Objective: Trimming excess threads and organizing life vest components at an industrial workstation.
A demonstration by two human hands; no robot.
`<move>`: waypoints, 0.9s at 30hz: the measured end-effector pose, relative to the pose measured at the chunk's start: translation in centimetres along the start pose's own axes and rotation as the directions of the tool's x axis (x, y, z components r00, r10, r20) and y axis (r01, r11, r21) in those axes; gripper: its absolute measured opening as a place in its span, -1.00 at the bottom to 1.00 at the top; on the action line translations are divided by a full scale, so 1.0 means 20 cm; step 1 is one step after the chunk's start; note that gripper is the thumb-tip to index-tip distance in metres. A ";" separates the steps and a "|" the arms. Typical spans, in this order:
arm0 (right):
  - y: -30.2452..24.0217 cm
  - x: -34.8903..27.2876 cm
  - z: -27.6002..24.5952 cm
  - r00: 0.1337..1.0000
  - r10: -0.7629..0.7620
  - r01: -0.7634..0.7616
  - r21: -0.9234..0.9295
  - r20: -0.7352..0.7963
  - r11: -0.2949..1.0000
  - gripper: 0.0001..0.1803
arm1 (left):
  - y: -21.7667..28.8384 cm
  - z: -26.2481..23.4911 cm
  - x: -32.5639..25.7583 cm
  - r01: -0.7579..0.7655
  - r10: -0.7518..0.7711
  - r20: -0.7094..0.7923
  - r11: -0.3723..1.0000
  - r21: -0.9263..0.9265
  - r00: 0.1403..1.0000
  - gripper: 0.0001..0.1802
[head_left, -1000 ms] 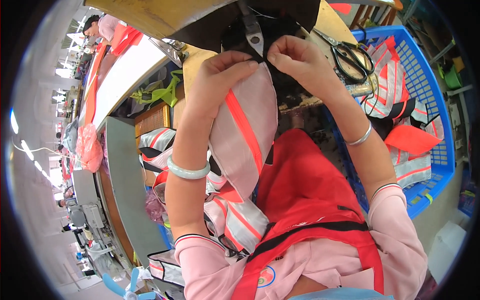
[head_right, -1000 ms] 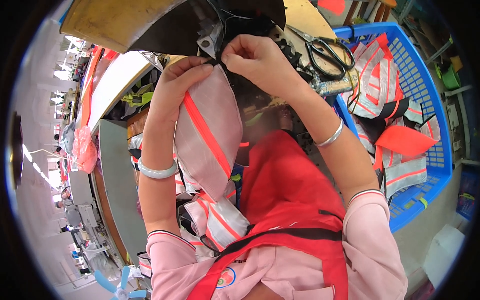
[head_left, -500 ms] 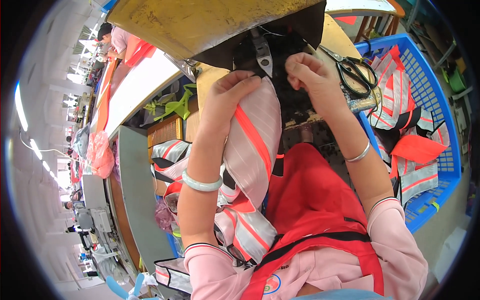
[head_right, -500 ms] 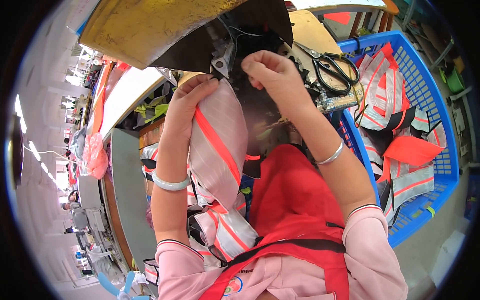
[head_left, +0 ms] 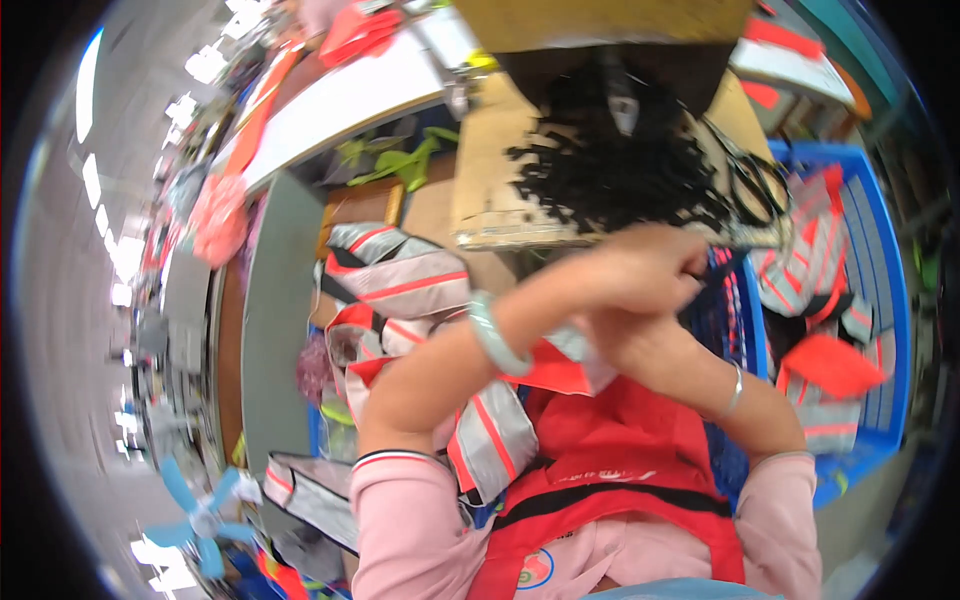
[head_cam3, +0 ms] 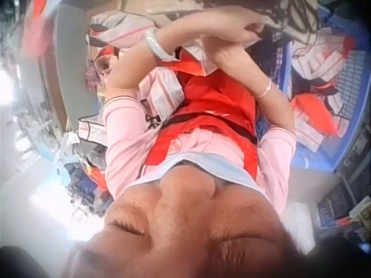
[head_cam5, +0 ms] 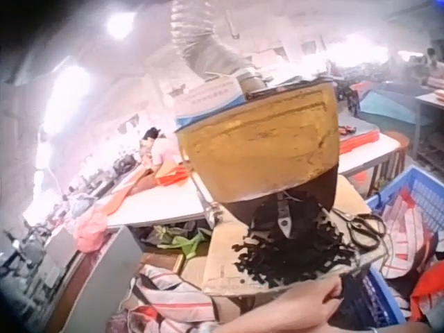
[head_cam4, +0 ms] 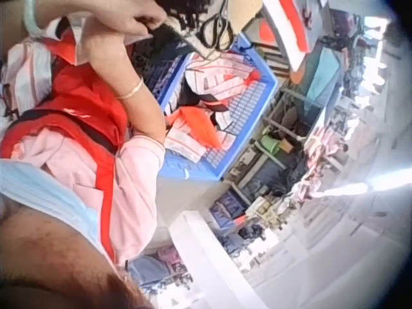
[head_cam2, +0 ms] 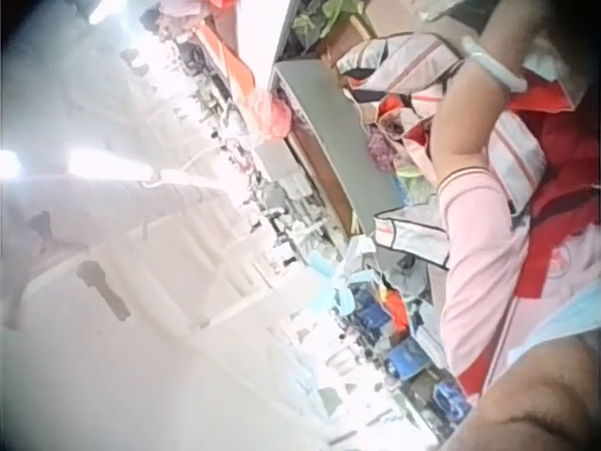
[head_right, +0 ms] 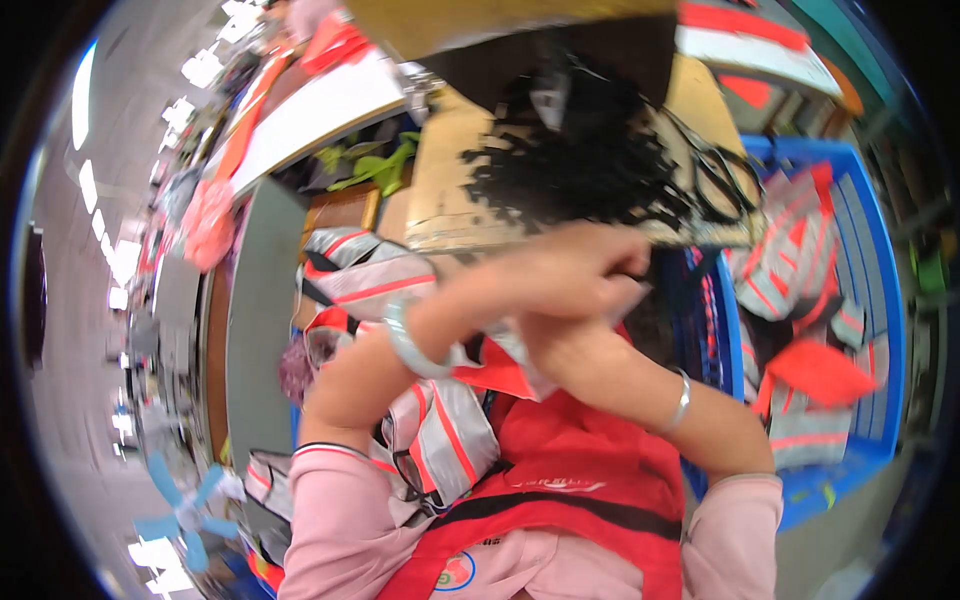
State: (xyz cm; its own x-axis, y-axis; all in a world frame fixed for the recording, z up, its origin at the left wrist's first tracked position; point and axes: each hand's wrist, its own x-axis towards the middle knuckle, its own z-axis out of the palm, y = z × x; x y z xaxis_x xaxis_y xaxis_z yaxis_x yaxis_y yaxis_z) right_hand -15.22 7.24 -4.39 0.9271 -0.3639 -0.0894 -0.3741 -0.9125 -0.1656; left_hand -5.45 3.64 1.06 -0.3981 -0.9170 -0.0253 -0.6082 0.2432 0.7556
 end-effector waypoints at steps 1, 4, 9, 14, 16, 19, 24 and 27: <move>0.10 -0.07 0.13 0.827 -0.343 0.251 -0.252 -0.446 0.934 -0.65 | 0.00 0.06 -0.03 0.050 -0.052 -0.037 0.997 -0.057 0.998 -0.77; 0.10 -0.12 0.10 0.990 0.137 -0.142 0.171 0.038 0.975 -0.75 | -0.13 0.25 -0.27 0.059 -0.138 -0.412 0.978 -0.198 0.901 -0.71; 0.15 -0.46 0.23 0.937 0.256 -0.071 0.590 -0.236 0.804 -0.85 | -0.28 0.55 -1.06 0.471 -0.204 -0.603 0.821 0.323 0.771 -0.43; 0.02 -0.55 0.04 0.922 0.177 0.095 0.646 -0.344 0.758 -0.91 | -0.36 0.71 -1.50 0.647 -0.249 -0.731 0.689 0.328 0.636 -0.28; 0.04 -0.53 -0.03 0.922 0.138 0.144 0.652 -0.361 0.745 -0.90 | -0.42 0.67 -1.54 0.647 -0.198 -0.754 0.672 0.360 0.626 -0.26; 0.12 -0.62 -0.09 0.901 0.244 0.091 0.704 -0.360 0.704 -0.88 | -0.50 0.61 -1.66 0.694 -0.236 -0.884 0.709 0.127 0.403 -0.10; 0.13 -0.82 -0.27 0.880 0.221 0.047 0.541 -0.420 0.840 -0.85 | -0.53 0.63 -1.64 0.847 -0.397 -0.850 0.523 0.100 0.346 -0.05; 0.13 -0.82 -0.28 0.913 0.090 0.087 0.408 -0.397 0.909 -0.84 | -0.55 0.56 -1.63 0.890 -0.357 -0.857 0.400 0.218 0.370 -0.33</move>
State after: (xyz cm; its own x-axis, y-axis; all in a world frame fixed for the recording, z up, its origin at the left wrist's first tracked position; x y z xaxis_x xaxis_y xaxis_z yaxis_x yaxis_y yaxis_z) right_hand -31.34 9.81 2.07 0.8215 -0.4891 0.2931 -0.2677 -0.7847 -0.5591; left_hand 6.61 34.36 -13.81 0.6587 -0.6975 0.2819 -0.7473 -0.6502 0.1374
